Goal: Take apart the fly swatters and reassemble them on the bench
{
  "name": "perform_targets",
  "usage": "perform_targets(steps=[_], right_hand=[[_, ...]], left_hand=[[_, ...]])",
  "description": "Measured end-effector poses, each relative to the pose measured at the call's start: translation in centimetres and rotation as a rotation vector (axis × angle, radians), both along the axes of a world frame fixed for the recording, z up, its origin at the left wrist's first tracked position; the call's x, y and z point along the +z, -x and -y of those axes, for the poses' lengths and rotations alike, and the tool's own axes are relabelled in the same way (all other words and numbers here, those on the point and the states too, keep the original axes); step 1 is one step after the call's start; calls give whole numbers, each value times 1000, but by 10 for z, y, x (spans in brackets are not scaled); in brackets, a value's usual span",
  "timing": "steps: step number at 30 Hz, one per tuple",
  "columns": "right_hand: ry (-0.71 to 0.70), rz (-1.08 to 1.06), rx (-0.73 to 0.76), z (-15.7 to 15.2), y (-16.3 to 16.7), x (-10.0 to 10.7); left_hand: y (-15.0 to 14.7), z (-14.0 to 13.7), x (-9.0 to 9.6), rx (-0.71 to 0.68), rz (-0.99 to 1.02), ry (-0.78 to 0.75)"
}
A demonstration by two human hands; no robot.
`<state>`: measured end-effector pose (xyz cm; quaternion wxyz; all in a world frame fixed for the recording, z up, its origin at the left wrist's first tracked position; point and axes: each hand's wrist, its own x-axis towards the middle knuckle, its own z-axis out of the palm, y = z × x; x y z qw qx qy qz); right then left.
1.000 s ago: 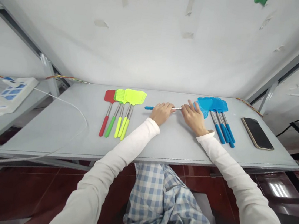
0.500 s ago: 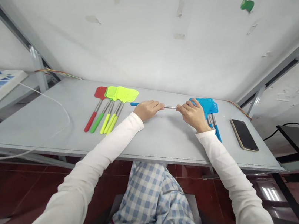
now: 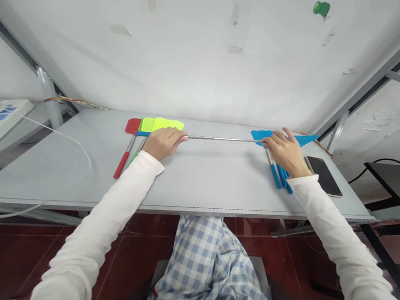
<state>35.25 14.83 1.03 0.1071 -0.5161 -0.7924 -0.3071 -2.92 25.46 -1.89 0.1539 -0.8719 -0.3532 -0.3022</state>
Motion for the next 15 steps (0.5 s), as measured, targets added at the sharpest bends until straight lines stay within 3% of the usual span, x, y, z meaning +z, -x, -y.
perform_targets(steps=[4,7,10,15], right_hand=[[119,1,-28,-9,37,-2],[233,0,-83,-10,45,0],[321,37,-95,-7,33,6],[333,66,-137,1,-2,14]], left_hand=[[-23,11,9,-44,10,-75],[-22,16,11,-58,-73,-161],[-4,17,8,-62,-146,-211],[28,7,1,-28,-139,-188]])
